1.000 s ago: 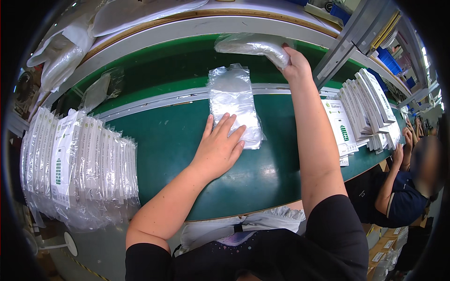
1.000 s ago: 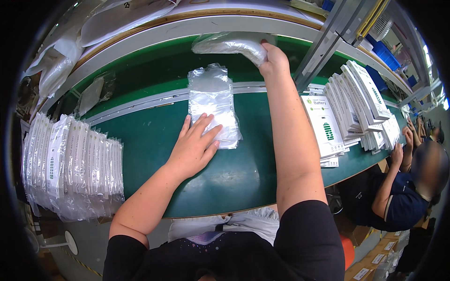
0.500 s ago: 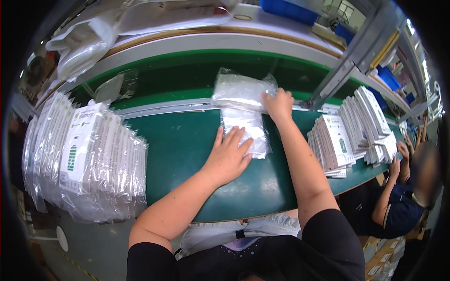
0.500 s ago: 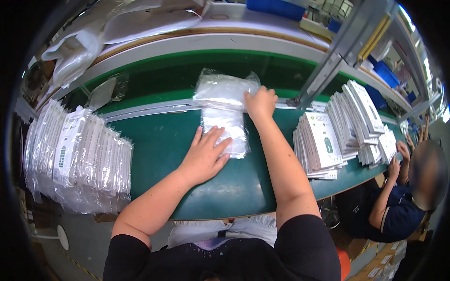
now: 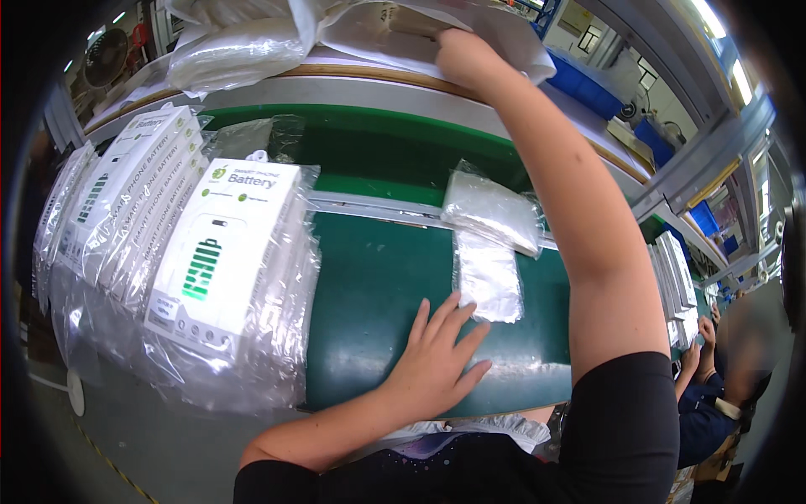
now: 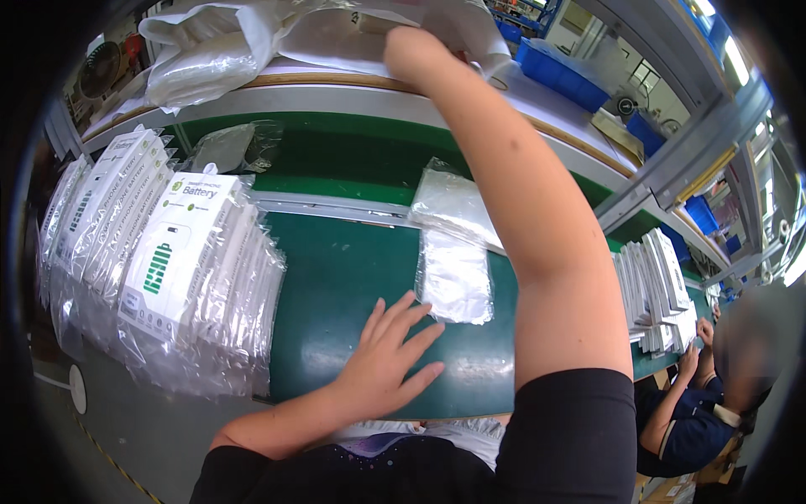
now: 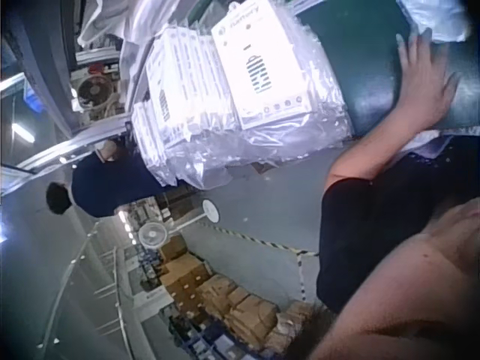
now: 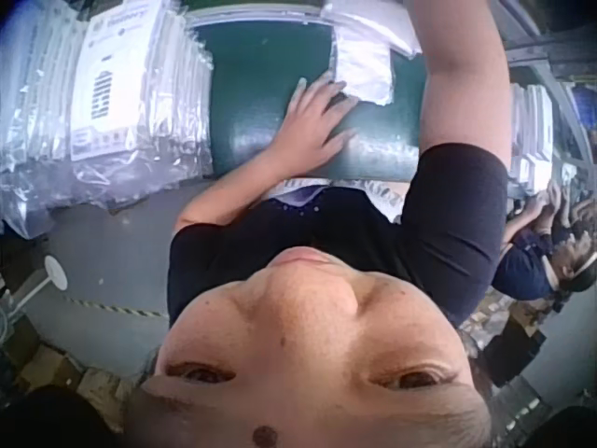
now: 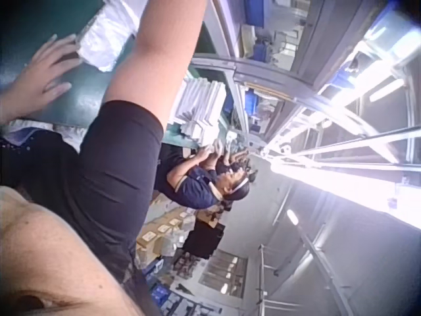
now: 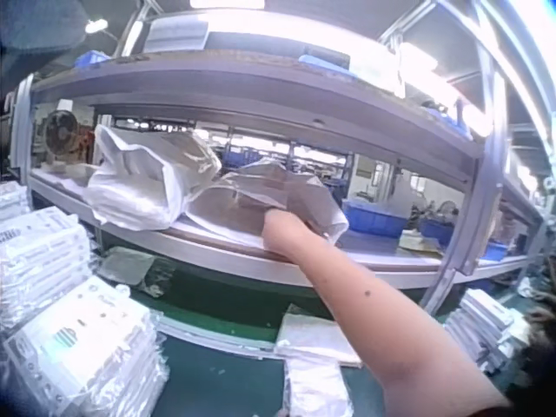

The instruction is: Packing individual battery products into plastic bags and then into larger groups.

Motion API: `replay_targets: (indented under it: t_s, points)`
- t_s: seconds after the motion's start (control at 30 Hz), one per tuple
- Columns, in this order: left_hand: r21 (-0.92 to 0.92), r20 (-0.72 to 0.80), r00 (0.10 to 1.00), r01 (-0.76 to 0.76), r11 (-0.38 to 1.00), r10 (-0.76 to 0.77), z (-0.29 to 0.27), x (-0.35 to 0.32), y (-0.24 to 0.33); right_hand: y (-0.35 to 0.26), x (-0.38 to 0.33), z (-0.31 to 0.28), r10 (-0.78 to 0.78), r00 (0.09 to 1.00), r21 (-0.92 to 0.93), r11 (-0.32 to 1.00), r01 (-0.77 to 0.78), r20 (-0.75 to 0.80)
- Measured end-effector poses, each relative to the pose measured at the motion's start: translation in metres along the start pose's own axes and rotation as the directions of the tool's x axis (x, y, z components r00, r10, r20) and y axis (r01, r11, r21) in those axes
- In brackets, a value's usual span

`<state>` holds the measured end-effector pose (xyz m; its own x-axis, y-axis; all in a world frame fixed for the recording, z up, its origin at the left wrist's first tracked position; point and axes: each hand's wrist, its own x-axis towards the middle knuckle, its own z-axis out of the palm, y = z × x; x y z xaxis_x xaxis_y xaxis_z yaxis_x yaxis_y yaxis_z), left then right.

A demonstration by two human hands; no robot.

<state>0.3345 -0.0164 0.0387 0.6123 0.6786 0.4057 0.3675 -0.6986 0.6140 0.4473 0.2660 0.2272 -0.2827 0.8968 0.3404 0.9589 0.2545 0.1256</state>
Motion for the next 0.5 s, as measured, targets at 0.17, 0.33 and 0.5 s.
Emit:
replay_targets:
  t_s: [0.17, 0.33, 0.5]
  points:
    - [-0.148, 0.018, 0.999, 0.042, 0.988, -0.040, 0.019, -0.019, -0.015, 0.081, 0.122, 0.104, 0.106, 0.628, -0.040, 0.976, -0.214, -0.771]
    - [-0.223, -0.031, 0.998, -0.058, 0.973, 0.053, 0.030, -0.024, -0.028, 0.116, 0.150, 0.104, 0.032, 0.648, -0.096, 0.982, -0.162, -0.761]
    - [-0.240, -0.132, 0.984, -0.148, 0.959, 0.119, 0.043, -0.031, -0.034, 0.119, 0.182, 0.094, -0.028, 0.640, -0.120, 0.987, -0.102, -0.768]
